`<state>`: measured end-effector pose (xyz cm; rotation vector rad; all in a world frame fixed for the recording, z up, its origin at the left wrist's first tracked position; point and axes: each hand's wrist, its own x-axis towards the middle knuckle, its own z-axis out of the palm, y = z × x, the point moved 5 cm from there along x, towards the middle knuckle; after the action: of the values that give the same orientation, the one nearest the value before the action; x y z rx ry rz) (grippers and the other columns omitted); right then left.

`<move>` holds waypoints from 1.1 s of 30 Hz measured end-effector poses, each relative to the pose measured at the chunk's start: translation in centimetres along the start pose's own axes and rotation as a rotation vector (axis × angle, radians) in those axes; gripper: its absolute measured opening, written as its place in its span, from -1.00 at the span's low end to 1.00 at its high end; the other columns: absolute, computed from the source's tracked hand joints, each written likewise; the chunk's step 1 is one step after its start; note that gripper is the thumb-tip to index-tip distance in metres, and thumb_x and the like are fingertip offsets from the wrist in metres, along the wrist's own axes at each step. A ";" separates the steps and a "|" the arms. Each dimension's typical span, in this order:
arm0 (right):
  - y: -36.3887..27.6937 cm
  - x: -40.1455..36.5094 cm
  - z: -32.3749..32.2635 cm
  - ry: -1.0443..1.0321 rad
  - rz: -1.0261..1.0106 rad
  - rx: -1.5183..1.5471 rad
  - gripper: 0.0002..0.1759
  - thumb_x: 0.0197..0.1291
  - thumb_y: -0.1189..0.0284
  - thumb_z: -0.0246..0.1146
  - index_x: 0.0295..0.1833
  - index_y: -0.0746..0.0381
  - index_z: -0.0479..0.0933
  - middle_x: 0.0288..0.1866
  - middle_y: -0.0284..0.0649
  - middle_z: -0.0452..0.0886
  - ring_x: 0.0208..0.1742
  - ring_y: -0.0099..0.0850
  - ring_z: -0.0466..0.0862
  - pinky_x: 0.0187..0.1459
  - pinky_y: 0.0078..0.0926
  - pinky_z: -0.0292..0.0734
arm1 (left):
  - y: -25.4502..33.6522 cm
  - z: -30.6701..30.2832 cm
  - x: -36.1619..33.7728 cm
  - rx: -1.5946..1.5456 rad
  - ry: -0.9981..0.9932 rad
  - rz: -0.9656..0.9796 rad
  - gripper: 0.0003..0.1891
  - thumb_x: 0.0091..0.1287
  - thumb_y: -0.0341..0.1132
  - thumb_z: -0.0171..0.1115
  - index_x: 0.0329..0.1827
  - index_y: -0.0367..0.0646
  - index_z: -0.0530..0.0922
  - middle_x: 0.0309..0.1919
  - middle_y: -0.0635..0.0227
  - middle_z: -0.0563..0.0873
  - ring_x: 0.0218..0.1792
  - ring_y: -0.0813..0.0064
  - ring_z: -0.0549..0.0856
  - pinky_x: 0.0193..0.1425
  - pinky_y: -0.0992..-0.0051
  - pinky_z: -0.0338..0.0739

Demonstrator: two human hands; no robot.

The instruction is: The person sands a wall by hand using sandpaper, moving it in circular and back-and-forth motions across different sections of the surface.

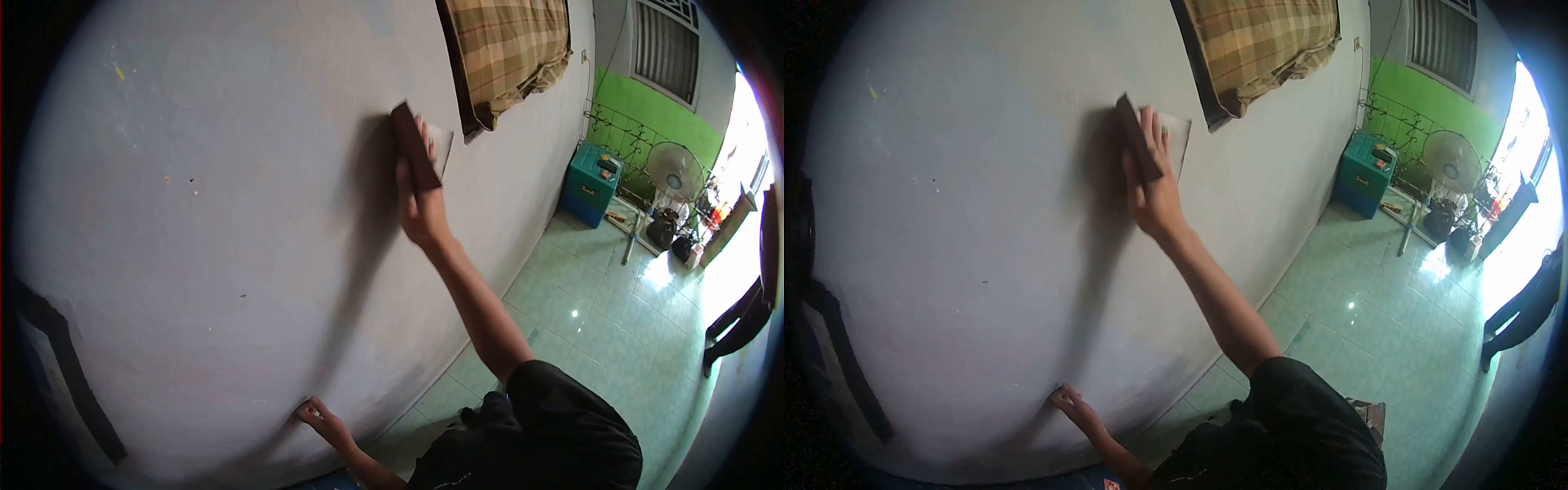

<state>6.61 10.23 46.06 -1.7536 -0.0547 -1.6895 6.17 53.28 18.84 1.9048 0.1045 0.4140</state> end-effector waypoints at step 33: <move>3.8 -0.1 -2.7 0.364 0.195 -0.106 -0.54 0.44 0.57 -0.01 0.43 0.28 0.34 0.43 0.09 0.34 0.46 -0.02 0.34 0.43 -0.21 0.20 | -0.3 0.2 0.2 0.020 0.036 -0.015 -0.56 0.56 -0.09 0.01 0.12 -0.39 0.30 -0.01 0.01 0.45 0.04 0.19 0.47 0.23 0.24 0.34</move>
<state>6.06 6.06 44.04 -1.4446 0.3634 -1.8630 6.45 53.32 18.55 1.9155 0.1467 0.4386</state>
